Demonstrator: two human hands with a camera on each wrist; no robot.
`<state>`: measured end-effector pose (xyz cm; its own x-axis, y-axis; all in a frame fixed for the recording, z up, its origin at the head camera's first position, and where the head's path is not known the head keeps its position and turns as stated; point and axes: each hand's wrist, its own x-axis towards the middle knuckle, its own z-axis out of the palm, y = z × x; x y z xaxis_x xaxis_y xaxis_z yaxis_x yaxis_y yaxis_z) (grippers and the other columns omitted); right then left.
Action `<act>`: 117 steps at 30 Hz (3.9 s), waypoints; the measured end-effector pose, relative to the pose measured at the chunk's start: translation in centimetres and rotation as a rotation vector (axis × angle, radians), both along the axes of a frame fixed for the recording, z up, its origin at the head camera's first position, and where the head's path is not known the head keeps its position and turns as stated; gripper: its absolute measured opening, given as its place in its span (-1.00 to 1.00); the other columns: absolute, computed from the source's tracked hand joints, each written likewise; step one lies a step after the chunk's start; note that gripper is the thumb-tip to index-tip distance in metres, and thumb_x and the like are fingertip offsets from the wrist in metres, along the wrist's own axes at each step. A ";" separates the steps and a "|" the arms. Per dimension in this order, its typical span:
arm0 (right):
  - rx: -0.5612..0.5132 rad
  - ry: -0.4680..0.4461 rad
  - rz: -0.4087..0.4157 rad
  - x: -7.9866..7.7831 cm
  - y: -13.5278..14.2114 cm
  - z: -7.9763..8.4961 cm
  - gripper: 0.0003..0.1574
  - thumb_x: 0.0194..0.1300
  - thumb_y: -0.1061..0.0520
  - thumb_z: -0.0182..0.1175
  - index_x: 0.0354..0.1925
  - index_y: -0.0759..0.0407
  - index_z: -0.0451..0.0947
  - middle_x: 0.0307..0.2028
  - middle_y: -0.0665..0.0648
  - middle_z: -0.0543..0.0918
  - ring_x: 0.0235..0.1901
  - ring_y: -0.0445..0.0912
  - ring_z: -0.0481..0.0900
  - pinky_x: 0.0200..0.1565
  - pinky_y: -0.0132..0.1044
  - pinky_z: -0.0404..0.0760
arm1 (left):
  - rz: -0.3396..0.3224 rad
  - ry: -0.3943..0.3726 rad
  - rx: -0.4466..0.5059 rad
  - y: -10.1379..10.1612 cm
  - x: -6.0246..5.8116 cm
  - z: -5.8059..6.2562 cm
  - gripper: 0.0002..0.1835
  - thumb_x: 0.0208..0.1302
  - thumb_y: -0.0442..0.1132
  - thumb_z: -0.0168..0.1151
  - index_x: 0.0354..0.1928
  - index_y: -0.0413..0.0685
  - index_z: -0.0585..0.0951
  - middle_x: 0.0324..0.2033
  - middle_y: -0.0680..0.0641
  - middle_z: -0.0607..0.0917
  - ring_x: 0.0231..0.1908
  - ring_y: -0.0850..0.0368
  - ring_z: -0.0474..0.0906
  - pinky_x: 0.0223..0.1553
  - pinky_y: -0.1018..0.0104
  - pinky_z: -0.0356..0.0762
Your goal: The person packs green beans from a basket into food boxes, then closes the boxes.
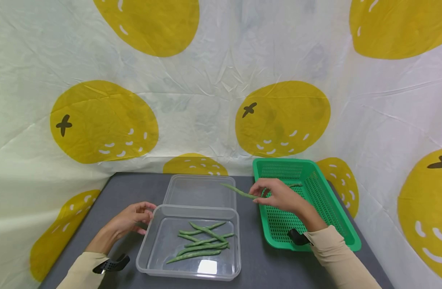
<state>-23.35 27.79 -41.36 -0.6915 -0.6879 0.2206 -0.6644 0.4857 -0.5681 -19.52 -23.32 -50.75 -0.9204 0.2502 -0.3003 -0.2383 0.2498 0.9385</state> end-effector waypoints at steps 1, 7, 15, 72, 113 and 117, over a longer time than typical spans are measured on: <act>-0.002 -0.001 0.005 0.1 -0.3 0.0 -0.67 0.22 0.22 0.43 -0.07 -0.10 0.66 -0.21 -0.13 0.68 -0.23 -0.27 0.60 -0.18 -0.15 0.67 | -0.003 0.002 -0.001 0.0 0.0 0.0 -0.50 0.32 -0.32 0.19 0.25 -0.38 0.41 -0.16 -0.30 0.60 -0.25 -0.01 0.59 -0.34 0.03 0.71; -0.020 -0.035 0.058 0.6 -2.0 0.3 -0.71 0.28 0.18 0.39 -0.05 -0.08 0.65 -0.18 -0.10 0.68 -0.20 -0.20 0.61 -0.17 -0.16 0.68 | -0.008 0.000 0.003 -0.1 0.0 -0.2 -0.51 0.32 -0.32 0.18 0.25 -0.37 0.41 -0.21 -0.24 0.62 -0.26 0.00 0.60 -0.35 0.03 0.71; -0.030 -0.027 0.154 1.0 -4.0 -0.1 -0.76 0.31 0.17 0.37 -0.05 -0.01 0.65 -0.16 -0.07 0.67 -0.23 -0.20 0.62 -0.18 -0.19 0.68 | -0.013 0.004 0.016 -0.2 0.1 0.0 -0.51 0.33 -0.32 0.18 0.26 -0.36 0.40 -0.24 -0.14 0.60 -0.27 0.01 0.59 -0.36 0.02 0.71; -0.025 -0.177 0.365 3.3 -8.6 -2.5 -0.77 0.30 0.21 0.38 -0.11 -0.07 0.64 -0.18 -0.10 0.67 -0.22 -0.29 0.65 -0.19 -0.17 0.72 | 0.005 0.001 0.005 0.3 0.3 0.2 -0.52 0.32 -0.34 0.17 0.24 -0.36 0.41 -0.23 -0.18 0.60 -0.28 -0.01 0.60 -0.36 0.01 0.71; 0.014 -0.104 -0.028 0.8 -0.1 -2.6 -0.78 0.36 0.10 0.33 -0.04 -0.12 0.63 -0.21 -0.13 0.72 -0.19 -0.23 0.67 -0.10 -0.22 0.65 | 0.016 0.013 -0.008 0.5 0.6 -0.2 -0.53 0.35 -0.32 0.17 0.25 -0.36 0.42 -0.21 -0.18 0.60 -0.26 -0.01 0.59 -0.36 0.02 0.71; 0.011 -0.113 -0.055 0.2 0.9 -2.7 -0.78 0.37 0.12 0.31 -0.01 -0.04 0.63 -0.20 -0.07 0.72 -0.18 -0.19 0.66 -0.10 -0.21 0.65 | 0.012 0.015 -0.002 0.5 0.7 -0.2 -0.53 0.34 -0.32 0.18 0.24 -0.37 0.42 -0.21 -0.19 0.60 -0.27 -0.01 0.59 -0.37 0.02 0.71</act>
<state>-23.13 28.65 -44.10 -0.7481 -0.6505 0.1311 -0.5685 0.5263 -0.6323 -18.85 -22.87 -50.93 -0.9276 0.2390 -0.2870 -0.2272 0.2487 0.9415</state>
